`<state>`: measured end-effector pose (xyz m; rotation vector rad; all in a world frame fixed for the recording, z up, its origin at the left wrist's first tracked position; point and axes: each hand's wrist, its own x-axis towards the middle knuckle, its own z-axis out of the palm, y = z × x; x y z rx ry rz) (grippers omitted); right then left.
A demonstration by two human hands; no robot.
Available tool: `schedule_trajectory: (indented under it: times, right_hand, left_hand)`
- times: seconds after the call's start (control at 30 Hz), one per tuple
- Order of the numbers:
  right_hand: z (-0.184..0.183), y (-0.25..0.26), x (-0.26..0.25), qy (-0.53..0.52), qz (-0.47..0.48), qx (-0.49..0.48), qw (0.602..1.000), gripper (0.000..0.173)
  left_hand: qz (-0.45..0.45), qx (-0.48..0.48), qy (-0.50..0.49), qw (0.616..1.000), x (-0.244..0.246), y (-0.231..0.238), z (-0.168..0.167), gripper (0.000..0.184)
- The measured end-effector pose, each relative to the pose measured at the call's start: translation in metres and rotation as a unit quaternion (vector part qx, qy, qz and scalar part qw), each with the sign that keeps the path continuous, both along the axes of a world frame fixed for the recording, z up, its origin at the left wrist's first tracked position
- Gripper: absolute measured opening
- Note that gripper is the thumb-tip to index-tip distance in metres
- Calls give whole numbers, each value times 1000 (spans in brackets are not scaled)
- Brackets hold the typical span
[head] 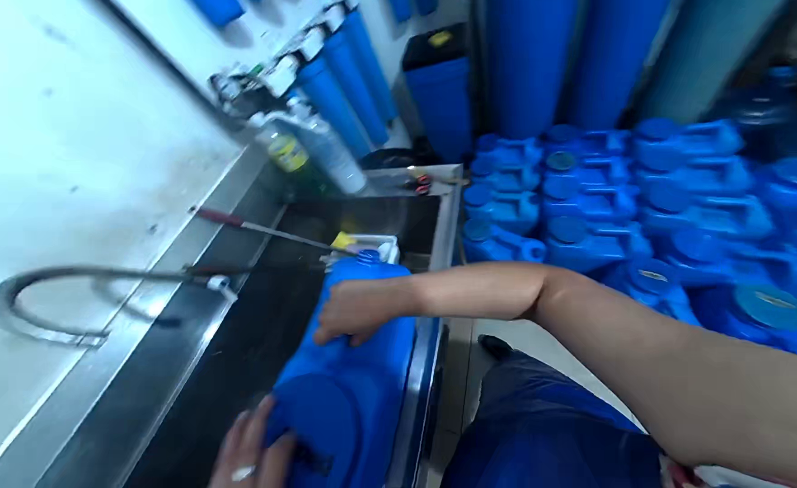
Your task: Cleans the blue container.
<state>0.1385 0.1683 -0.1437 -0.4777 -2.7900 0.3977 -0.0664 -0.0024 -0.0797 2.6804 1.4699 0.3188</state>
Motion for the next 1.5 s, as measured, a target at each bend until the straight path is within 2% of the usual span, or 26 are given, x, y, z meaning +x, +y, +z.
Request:
schedule_trajectory:
  times: [0.1, 0.17, 0.23, 0.3, 0.33, 0.37, 0.4, 0.43, 0.47, 0.5, 0.6, 0.63, 0.7, 0.8, 0.87, 0.97, 1.03, 1.1, 1.17, 1.23, 1.27, 1.3, 1.37, 1.43, 1.5]
  right_hand:
    - [-68, 17, -44, -25, 98, -107, 989, 34]
    - [-74, 23, -63, -48, 141, -136, 980, 35]
    - [-66, 27, -78, -92, 146, -145, 974, 39]
    - [-60, 26, -97, -135, 136, -152, 970, 41]
    - [-58, 22, -106, -150, 131, -161, 967, 39]
    - [-56, 17, -113, -157, 125, -171, 965, 38]
    - [-53, 13, -118, -159, 115, -185, 963, 36]
    - [-52, 13, -118, -169, 108, -198, 959, 36]
    - [-54, 18, -115, -174, 114, -199, 958, 36]
    - [-58, 27, -111, -175, 135, -187, 957, 37]
    - [-68, 62, -117, -177, 227, -107, 952, 42]
    - [-73, 66, -122, -170, 235, -81, 954, 41]
    - [-80, 65, -129, -173, 209, -57, 961, 38]
    - [-71, 60, -134, -215, 148, -70, 963, 41]
    - [-65, 50, -132, -236, 108, -90, 962, 42]
    - [-58, 23, -131, -237, 26, -122, 963, 37]
    - [-59, 11, -127, -241, -4, -132, 961, 36]
    - [-61, 13, -122, -240, 2, -121, 963, 35]
    - [-66, 20, -118, -195, 34, -122, 973, 41]
    - [-72, 34, -105, -104, 66, -162, 979, 52]
    - [-73, 44, -93, -56, 50, -184, 980, 54]
    - [-72, 59, -78, -33, 4, -196, 980, 56]
    - [-72, 82, -42, -85, -100, -222, 966, 58]
    - [-82, 82, -16, -112, -131, -233, 957, 53]
    - [-96, 70, 6, -65, -139, -230, 961, 48]
  left_hand:
    - [129, -135, 109, 976, -36, 0, -68, 117]
    - [164, -125, 131, 970, -47, -2, -85, 120]
    - [189, -83, 104, 973, -61, 0, -101, 118]
    - [267, -65, 64, 959, -70, 8, -121, 104]
    - [342, -76, 40, 936, -70, 15, -127, 86]
    - [442, -91, 16, 892, -68, 29, -127, 63]
    - [535, -118, -5, 837, -68, 47, -123, 51]
    - [578, -138, -12, 804, -68, 60, -120, 51]
    - [571, -163, -8, 804, -64, 63, -118, 53]
    - [535, -195, -4, 822, -56, 58, -114, 63]
    - [437, -194, 24, 878, -29, 15, -113, 118]
    - [428, -171, 21, 887, -23, 3, -118, 123]
    - [437, -145, 9, 888, -20, -2, -127, 122]
    - [461, -180, 4, 869, -27, 10, -124, 117]
    - [522, -206, -13, 827, -27, 21, -120, 110]
    - [666, -229, -32, 709, -31, 50, -109, 105]
    - [694, -255, -38, 672, -20, 46, -100, 101]
    - [668, -279, -56, 688, 6, 18, -78, 91]
    - [575, -280, -79, 765, 38, -8, -54, 79]
    - [466, -195, -80, 859, 57, 0, -50, 72]
    - [434, -135, -80, 887, 57, 17, -58, 67]
    - [425, -118, -80, 894, 54, 40, -65, 63]
    - [439, -142, -73, 884, 51, 86, -92, 57]
    - [455, -147, -44, 877, 53, 113, -124, 53]
    - [423, -97, -13, 901, 55, 119, -143, 51]
